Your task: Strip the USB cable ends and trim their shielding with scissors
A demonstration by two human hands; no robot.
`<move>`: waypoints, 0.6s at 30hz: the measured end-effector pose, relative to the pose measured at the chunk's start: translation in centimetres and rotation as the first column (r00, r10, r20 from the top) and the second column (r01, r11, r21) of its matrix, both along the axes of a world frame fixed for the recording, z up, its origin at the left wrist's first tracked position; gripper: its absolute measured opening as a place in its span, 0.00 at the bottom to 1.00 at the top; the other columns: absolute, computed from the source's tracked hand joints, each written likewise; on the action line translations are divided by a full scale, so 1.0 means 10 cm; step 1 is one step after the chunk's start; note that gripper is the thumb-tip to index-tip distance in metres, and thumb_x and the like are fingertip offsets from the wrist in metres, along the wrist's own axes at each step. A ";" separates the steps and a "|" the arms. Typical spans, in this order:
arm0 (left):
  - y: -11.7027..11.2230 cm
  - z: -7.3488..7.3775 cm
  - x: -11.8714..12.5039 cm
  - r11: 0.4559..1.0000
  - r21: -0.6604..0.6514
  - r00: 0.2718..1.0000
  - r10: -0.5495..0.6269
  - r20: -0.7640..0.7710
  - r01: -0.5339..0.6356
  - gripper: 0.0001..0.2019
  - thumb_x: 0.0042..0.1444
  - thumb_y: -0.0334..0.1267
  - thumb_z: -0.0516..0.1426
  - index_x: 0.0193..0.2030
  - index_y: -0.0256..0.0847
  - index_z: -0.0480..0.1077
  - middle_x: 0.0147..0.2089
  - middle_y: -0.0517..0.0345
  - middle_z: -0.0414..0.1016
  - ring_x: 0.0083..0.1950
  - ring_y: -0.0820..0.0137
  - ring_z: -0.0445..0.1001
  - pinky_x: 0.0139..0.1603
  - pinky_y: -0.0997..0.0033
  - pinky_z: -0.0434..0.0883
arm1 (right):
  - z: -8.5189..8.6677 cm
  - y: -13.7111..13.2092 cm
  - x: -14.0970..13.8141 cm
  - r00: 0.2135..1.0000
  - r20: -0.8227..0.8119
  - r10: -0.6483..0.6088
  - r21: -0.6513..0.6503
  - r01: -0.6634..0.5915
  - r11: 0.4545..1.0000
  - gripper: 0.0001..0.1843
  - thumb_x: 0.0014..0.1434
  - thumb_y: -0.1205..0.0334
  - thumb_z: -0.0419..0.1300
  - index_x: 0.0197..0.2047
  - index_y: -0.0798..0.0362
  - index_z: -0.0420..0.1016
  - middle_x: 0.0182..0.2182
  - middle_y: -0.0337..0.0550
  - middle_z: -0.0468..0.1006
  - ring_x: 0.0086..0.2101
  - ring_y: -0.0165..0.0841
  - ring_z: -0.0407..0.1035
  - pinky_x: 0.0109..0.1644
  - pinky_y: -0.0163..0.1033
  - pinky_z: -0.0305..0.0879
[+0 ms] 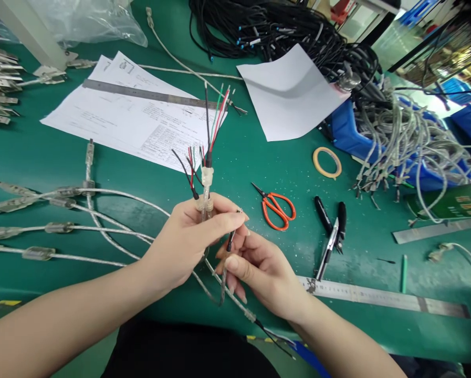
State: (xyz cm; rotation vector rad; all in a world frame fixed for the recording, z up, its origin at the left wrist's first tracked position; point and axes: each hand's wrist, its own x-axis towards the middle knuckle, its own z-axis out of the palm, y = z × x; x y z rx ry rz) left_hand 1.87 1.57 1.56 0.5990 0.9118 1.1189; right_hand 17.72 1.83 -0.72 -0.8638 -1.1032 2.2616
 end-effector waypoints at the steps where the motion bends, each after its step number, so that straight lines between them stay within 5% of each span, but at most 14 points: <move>1: 0.00 0.00 0.00 1.000 -0.007 1.000 -0.005 0.007 0.005 0.08 0.58 0.35 0.59 0.28 0.41 0.73 0.23 0.64 0.73 0.21 0.78 0.68 0.20 0.80 0.68 | 0.00 0.00 0.00 1.000 0.002 0.004 0.005 -0.004 1.000 0.13 0.61 0.57 0.64 0.36 0.54 0.65 0.27 0.37 0.72 0.21 0.22 0.66 0.21 0.25 0.62; 10: -0.01 -0.03 -0.01 0.996 -0.036 0.993 0.072 -0.098 -0.076 0.06 0.54 0.38 0.63 0.29 0.41 0.74 0.25 0.63 0.76 0.19 0.79 0.65 0.18 0.79 0.64 | 0.04 -0.01 0.01 0.999 0.031 0.025 0.038 -0.026 0.999 0.11 0.63 0.56 0.62 0.37 0.54 0.66 0.30 0.40 0.76 0.22 0.22 0.67 0.22 0.27 0.63; 18: -0.01 -0.03 0.00 0.997 -0.066 0.998 0.031 -0.059 -0.034 0.06 0.56 0.38 0.62 0.29 0.41 0.73 0.25 0.64 0.76 0.18 0.78 0.66 0.16 0.78 0.64 | 0.02 -0.02 -0.02 0.998 0.040 0.040 0.039 -0.042 0.998 0.12 0.63 0.56 0.62 0.36 0.54 0.66 0.30 0.41 0.77 0.22 0.23 0.68 0.21 0.27 0.63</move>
